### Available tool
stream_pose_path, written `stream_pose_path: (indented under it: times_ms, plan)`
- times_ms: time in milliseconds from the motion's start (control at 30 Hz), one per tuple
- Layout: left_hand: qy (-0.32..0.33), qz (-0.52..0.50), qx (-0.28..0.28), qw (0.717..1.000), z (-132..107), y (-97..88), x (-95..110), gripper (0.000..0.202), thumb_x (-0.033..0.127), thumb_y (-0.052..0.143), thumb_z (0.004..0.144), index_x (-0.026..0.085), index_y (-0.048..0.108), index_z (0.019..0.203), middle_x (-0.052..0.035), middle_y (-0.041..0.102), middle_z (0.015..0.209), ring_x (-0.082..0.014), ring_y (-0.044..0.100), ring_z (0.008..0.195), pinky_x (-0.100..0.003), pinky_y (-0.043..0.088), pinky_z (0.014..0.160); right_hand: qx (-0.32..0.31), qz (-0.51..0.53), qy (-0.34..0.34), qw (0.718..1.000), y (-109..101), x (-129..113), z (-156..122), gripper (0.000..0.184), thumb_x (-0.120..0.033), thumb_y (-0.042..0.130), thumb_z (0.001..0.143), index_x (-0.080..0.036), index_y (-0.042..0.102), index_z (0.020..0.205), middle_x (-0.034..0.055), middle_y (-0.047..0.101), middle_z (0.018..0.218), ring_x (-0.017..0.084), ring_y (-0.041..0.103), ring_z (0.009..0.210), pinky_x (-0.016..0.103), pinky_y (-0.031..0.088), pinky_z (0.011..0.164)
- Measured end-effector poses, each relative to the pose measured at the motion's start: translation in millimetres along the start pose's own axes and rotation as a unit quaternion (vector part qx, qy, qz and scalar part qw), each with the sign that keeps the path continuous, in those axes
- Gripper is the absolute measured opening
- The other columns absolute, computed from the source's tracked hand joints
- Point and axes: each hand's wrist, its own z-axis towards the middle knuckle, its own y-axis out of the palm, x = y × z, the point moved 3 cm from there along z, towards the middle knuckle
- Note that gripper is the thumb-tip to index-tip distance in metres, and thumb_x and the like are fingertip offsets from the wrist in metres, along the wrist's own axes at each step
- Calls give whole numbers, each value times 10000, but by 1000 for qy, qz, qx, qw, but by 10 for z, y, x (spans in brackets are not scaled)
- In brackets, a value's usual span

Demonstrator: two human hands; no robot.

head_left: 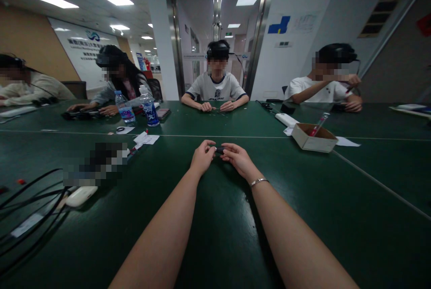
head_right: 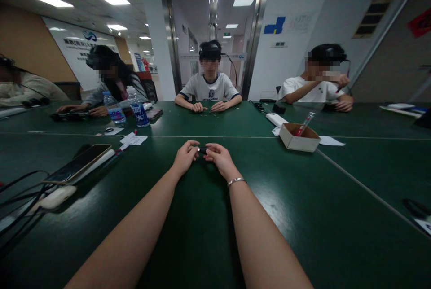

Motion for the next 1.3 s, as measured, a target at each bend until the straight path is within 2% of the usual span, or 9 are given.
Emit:
stream_pose_path:
  times_ms: [133,300,467,600,800,1133,1200,1300]
  plan:
    - [8,19,20,1000,7,-9,-19,288,250,540,816,207,570,1100,-14,621,874,-99,552,598,-226,437,589,2,-1,-1,1000,1,-1,2,218,-90,740,712,-156,681,912,43,668,778,133,650,648,212,535,588]
    - [3,22,12,1000,9,-9,-33,263,272,522,836,203,581,1083,-14,617,843,-98,537,570,-227,427,571,4,-2,5,1000,2,-8,2,209,-71,720,722,-154,681,909,49,672,798,133,650,647,216,537,595]
    - [4,24,26,999,0,-23,5,271,241,537,816,203,590,1079,-31,620,949,-103,564,637,-231,447,619,4,2,2,1000,4,-14,-4,214,-76,728,711,-158,684,904,34,670,760,129,645,628,213,539,584]
    - [-9,20,27,999,-13,-20,33,250,251,534,822,196,599,1057,-19,620,870,-103,557,608,-231,443,609,6,6,5,1000,6,-9,1,211,-71,720,714,-151,680,904,32,673,758,125,651,629,204,539,584]
    - [-1,7,34,999,-16,-26,37,266,215,528,804,191,601,1058,-25,609,916,-92,548,587,-229,444,590,5,7,7,1000,16,-10,5,208,-51,697,725,-150,676,907,32,673,757,123,655,626,199,539,599]
    - [13,2,28,1000,2,-34,22,238,295,542,820,196,610,1025,-14,615,851,-107,553,624,-227,432,594,1,0,8,1000,29,-32,-14,236,-26,633,760,-157,638,957,20,650,768,133,676,662,213,559,628]
    - [25,2,33,999,12,-30,7,213,322,551,823,193,615,979,-22,621,869,-123,573,700,-224,438,617,-11,-20,4,1000,44,-21,-9,263,-25,645,747,-161,631,971,16,640,789,136,681,665,217,565,620]
    - [32,11,25,999,3,-16,0,216,381,564,825,184,614,899,-24,623,840,-135,574,746,-225,435,633,-26,-108,2,994,80,26,1,254,1,640,723,-148,613,928,27,642,811,114,653,570,202,539,522]
